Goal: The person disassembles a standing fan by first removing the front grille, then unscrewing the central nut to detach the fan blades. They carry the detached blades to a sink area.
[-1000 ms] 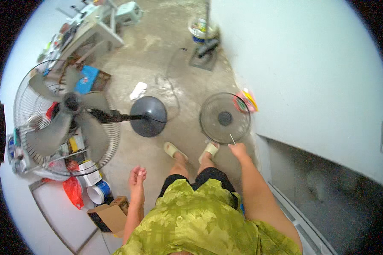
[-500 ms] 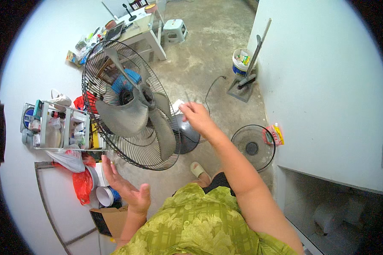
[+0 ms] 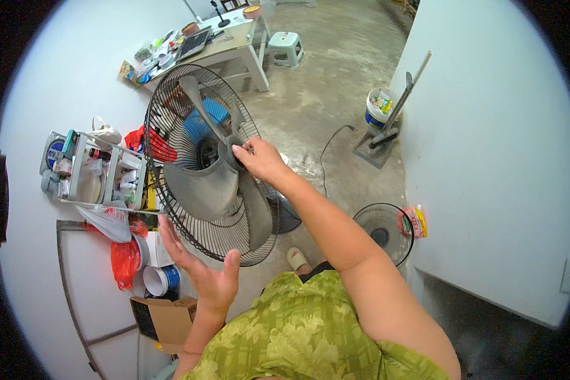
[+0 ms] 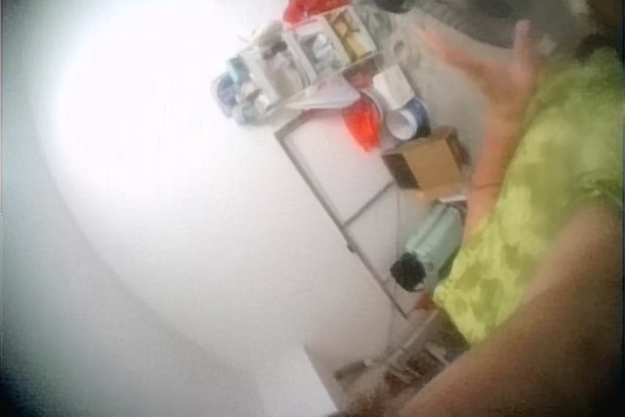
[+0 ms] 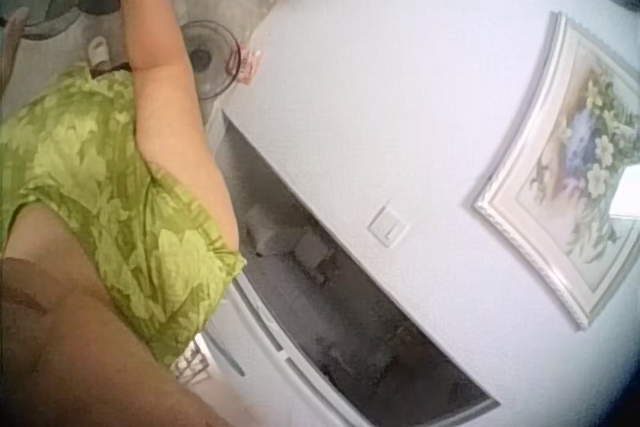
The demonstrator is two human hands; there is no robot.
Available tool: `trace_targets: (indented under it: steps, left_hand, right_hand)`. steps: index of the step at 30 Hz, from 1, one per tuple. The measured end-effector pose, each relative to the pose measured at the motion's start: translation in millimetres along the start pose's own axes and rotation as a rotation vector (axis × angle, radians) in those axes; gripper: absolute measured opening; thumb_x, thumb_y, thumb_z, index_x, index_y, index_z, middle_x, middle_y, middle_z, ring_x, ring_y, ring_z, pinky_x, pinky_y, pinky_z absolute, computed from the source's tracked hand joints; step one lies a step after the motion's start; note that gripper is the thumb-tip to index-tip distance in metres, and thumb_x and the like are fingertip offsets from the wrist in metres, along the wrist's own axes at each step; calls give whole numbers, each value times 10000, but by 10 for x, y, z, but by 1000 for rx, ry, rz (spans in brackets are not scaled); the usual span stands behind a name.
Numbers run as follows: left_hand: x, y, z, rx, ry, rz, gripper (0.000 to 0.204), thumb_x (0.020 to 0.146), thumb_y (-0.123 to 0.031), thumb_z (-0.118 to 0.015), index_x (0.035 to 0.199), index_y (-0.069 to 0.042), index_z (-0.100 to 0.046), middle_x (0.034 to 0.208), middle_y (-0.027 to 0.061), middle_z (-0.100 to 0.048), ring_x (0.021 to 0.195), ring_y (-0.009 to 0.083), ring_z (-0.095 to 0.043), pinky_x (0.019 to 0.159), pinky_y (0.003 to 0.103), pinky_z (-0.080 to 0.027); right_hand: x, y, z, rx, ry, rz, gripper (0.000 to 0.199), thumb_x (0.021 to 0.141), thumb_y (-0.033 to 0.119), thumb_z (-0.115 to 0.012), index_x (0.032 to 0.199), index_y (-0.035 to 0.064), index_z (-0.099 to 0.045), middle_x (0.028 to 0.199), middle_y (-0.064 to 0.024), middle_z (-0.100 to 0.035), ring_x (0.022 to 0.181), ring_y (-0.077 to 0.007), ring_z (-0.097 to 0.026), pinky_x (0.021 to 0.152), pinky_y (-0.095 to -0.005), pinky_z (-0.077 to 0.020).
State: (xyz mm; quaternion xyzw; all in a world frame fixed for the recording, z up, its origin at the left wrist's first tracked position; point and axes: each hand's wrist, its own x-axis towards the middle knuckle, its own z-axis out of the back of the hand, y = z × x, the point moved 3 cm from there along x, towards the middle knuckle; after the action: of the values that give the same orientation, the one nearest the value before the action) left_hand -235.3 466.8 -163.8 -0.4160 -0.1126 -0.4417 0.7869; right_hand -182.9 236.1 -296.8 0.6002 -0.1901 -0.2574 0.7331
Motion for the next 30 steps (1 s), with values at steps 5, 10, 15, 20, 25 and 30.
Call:
trace_targets:
  steps: [5,10,15,20,25,30]
  left_hand:
    - [193,-196,-55,123,-77,78,920,833,-291,-703,1472,-2,-107,1508,293,-132,1395,437,-180,1125,515,-153]
    - [336,-223,-68,198,-122,140,754,866,-116,-648,1461,1,-199,1462,273,-285,1334,425,-327,1088,458,-276]
    - [359,-248,-71,182,-155,188,722,864,-59,-632,1459,-18,-225,1453,240,-329,1306,407,-375,1068,441,-318]
    - [277,-461,-116,462,-349,28,678,827,-125,-694,1386,19,-339,1379,266,-400,1232,417,-448,1042,476,-352]
    - [261,-698,-408,259,4,-125,480,806,-109,-699,1228,11,-504,1245,196,-503,1108,377,-529,976,454,-417]
    - [367,-557,-676,619,277,191,561,800,-200,-700,1227,74,-460,1215,213,-513,1082,381,-520,954,457,-398]
  right_hand:
    - [55,6,13,54,123,-38,412,837,379,-661,948,-10,-581,817,-149,-629,748,-259,-612,695,-368,-481]
    - [7,90,15,120,116,143,329,841,246,-675,984,-5,-519,780,-118,-590,708,-223,-577,671,-349,-468]
    - [-4,100,85,149,193,275,288,855,174,-664,1009,9,-485,775,-54,-505,711,-145,-488,672,-301,-435]
    - [30,39,61,155,214,220,275,863,156,-660,1025,18,-485,791,-32,-489,719,-113,-464,673,-282,-427]
    - [39,31,73,223,238,244,289,855,153,-673,1034,18,-489,791,-30,-494,709,-105,-467,661,-267,-427]
    - [36,83,117,172,268,255,332,824,145,-709,1046,20,-495,785,-15,-490,698,-94,-459,644,-252,-422]
